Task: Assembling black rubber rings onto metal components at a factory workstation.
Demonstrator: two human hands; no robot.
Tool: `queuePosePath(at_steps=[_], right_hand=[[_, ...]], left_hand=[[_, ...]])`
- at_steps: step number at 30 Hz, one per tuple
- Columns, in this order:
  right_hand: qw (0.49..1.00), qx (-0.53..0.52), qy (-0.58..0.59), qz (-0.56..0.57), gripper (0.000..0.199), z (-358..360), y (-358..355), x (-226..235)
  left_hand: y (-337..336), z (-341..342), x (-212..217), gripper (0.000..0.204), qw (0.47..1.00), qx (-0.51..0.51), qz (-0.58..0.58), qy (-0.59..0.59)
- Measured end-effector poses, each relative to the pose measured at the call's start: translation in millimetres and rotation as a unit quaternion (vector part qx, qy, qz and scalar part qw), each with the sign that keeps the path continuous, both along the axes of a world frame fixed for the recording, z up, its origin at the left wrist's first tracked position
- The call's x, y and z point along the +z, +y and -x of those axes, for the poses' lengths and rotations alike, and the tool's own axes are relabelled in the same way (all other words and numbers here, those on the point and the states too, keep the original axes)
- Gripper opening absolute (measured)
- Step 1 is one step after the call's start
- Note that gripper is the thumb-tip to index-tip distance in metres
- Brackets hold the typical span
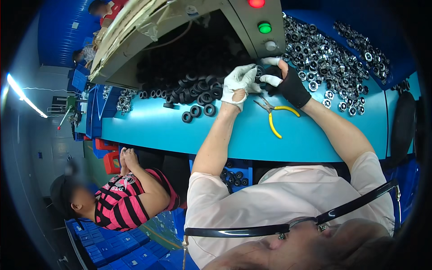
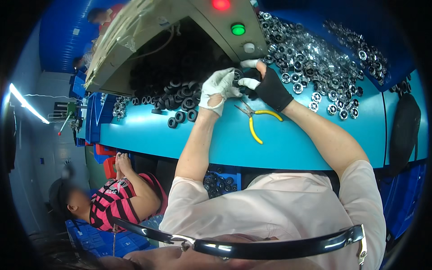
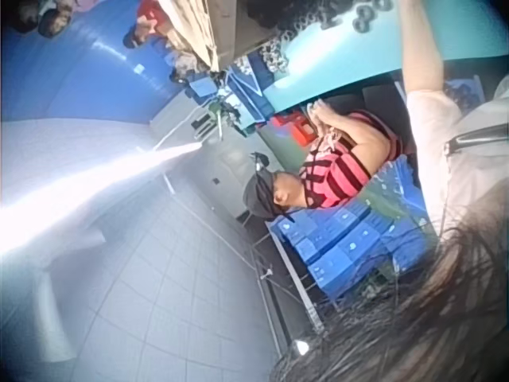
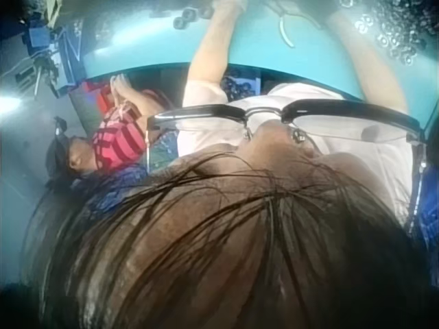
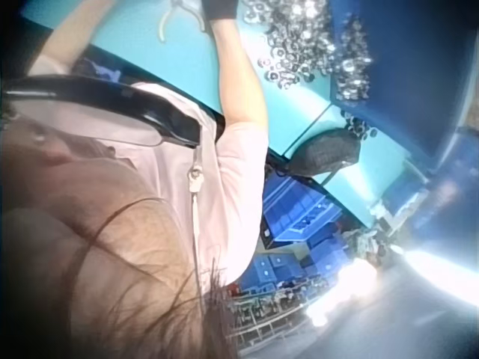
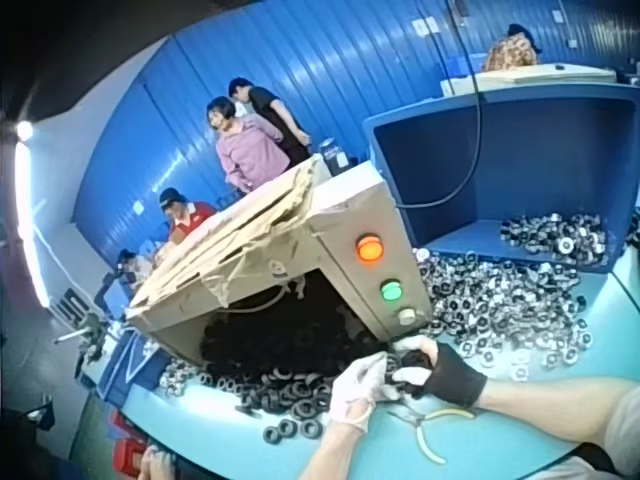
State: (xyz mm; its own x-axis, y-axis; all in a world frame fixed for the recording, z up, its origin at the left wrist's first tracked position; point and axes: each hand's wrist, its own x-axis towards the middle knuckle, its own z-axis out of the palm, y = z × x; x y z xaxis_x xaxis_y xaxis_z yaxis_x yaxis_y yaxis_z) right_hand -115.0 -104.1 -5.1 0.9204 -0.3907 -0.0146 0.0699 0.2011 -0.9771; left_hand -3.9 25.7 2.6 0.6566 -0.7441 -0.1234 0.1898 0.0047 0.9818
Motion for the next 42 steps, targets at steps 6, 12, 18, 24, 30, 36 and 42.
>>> queuePosePath(at_steps=[6, 12, 18, 24, 30, 36, 42], right_hand=[[0.987, -0.041, -0.074, 0.134, 0.044, -1.5, 3.8, -22.3], [0.984, -0.008, -0.094, 0.154, 0.045, -1.6, -1.8, -21.6], [0.975, -0.009, -0.013, 0.222, 0.047, -1.1, -2.0, -12.7], [0.981, -0.015, -0.054, 0.185, 0.045, 0.0, -0.7, -14.6], [0.983, 0.023, -0.037, 0.179, 0.047, 1.4, 0.1, -11.9], [0.985, 0.006, -0.057, 0.162, 0.05, -0.5, 1.8, -14.2], [0.991, -0.006, -0.061, 0.121, 0.049, 3.8, 3.2, -10.7]], left_hand=[[-4.1, 6.6, -9.3, 0.04, 0.996, 0.006, -0.016, 0.093], [-1.5, 9.8, 3.8, 0.034, 0.998, -0.029, -0.007, -0.059], [-3.1, 5.0, 3.1, 0.029, 0.981, -0.038, -0.108, -0.156], [-6.4, 12.6, 1.2, 0.025, 0.985, 0.009, -0.07, -0.158], [-2.7, 9.6, -0.4, 0.022, 0.986, -0.046, -0.05, -0.152], [-2.2, 9.2, -6.3, 0.024, 0.968, -0.037, -0.074, -0.237], [-6.4, 19.0, -0.8, 0.026, 0.977, 0.021, -0.04, -0.208]])
